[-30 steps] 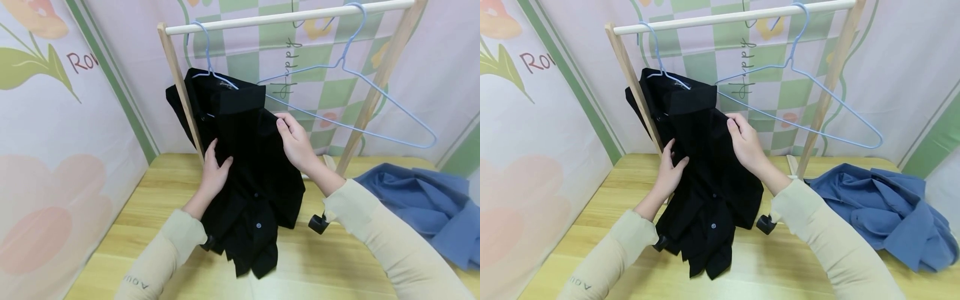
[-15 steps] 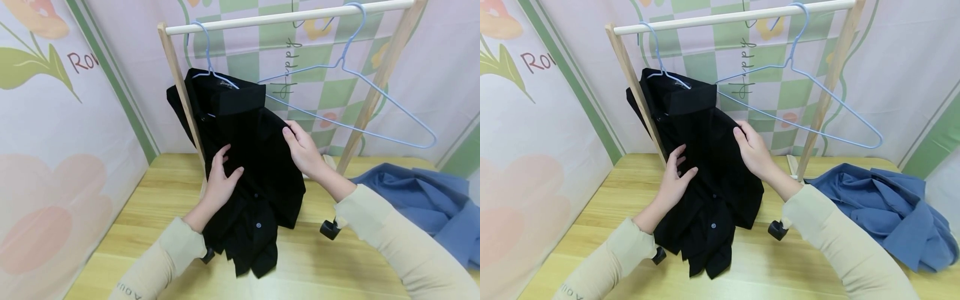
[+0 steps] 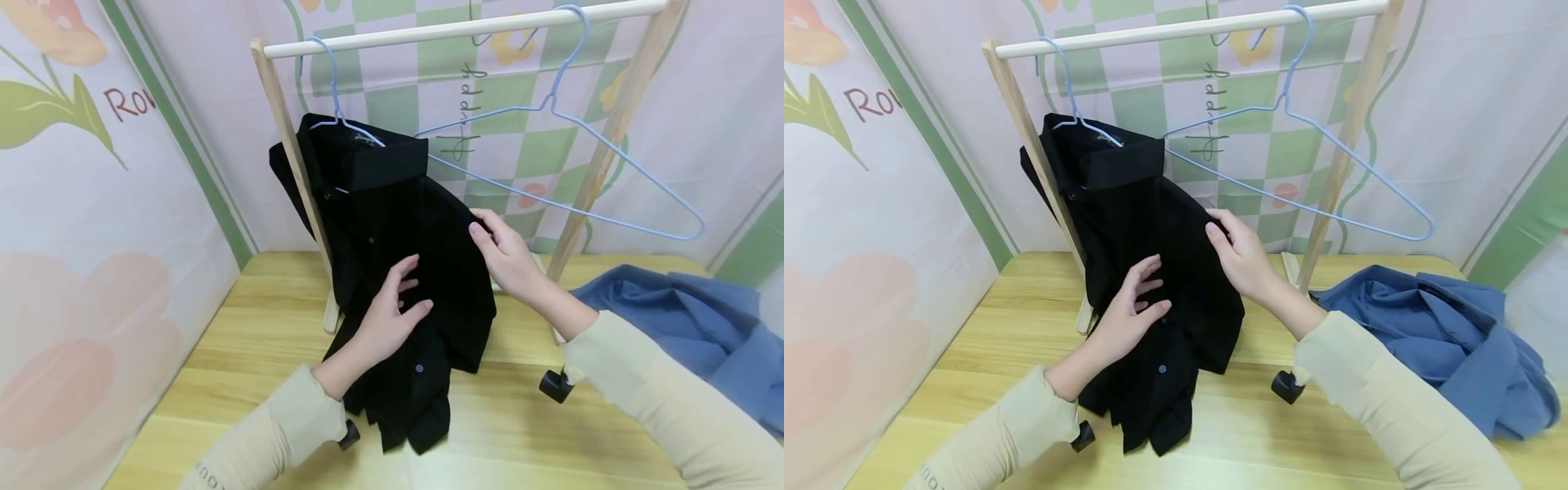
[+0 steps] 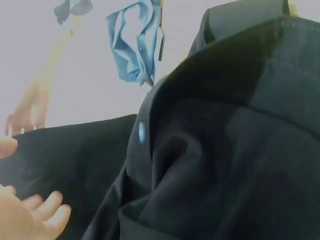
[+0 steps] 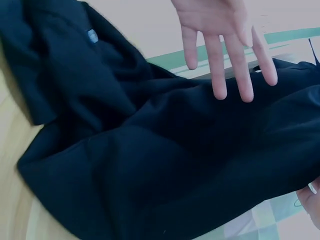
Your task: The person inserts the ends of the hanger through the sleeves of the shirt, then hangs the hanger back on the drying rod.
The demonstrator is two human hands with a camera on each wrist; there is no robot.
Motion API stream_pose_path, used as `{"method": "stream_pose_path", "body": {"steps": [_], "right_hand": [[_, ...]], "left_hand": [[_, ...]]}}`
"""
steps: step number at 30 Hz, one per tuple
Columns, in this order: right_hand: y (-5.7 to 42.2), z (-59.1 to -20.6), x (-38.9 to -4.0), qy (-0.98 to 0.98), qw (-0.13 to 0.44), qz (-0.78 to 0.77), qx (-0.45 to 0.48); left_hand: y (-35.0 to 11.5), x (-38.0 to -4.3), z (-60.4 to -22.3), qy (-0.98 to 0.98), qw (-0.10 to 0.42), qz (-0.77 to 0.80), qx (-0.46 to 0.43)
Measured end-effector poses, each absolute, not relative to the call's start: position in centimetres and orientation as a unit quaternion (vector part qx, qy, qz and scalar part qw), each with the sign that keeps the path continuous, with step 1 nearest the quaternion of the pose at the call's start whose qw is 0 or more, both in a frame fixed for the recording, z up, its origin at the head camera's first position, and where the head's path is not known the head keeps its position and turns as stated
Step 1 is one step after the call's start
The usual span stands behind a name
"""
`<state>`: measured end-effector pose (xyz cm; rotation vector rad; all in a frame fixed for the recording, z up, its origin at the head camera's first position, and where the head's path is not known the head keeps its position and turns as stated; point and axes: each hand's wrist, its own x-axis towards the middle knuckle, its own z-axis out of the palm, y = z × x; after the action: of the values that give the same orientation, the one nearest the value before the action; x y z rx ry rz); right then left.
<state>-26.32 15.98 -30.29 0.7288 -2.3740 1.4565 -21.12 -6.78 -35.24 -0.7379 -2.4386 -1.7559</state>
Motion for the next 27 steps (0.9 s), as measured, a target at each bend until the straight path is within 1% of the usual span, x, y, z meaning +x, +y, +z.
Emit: {"method": "stream_pose_path", "body": {"steps": [4, 9, 14, 21, 27], "right_hand": [[16.6, -30.9, -26.1, -0.822, 0.135, 0.488, 0.261], [17.5, -31.4, -25.8, -0.824, 0.139, 0.479, 0.268], [18.5, -31.7, -25.3, -0.828, 0.123, 0.478, 0.266], [19.9, -32.3, -24.2, -0.839, 0.128, 0.455, 0.269], [21.7, -32.7, -22.9, -0.853, 0.103, 0.437, 0.267]], "left_hand": [[-6.1, -20.8, -35.6, -0.787, -0.024, -0.556, -0.267], [-5.0, -21.0, -36.0, -0.784, -0.066, -0.55, -0.281], [-3.7, -21.4, -35.7, -0.774, -0.104, -0.557, -0.283], [-1.5, -22.2, -35.7, -0.729, -0.159, -0.599, -0.291], [0.6, -22.6, -35.8, -0.699, -0.192, -0.629, -0.28]]}}
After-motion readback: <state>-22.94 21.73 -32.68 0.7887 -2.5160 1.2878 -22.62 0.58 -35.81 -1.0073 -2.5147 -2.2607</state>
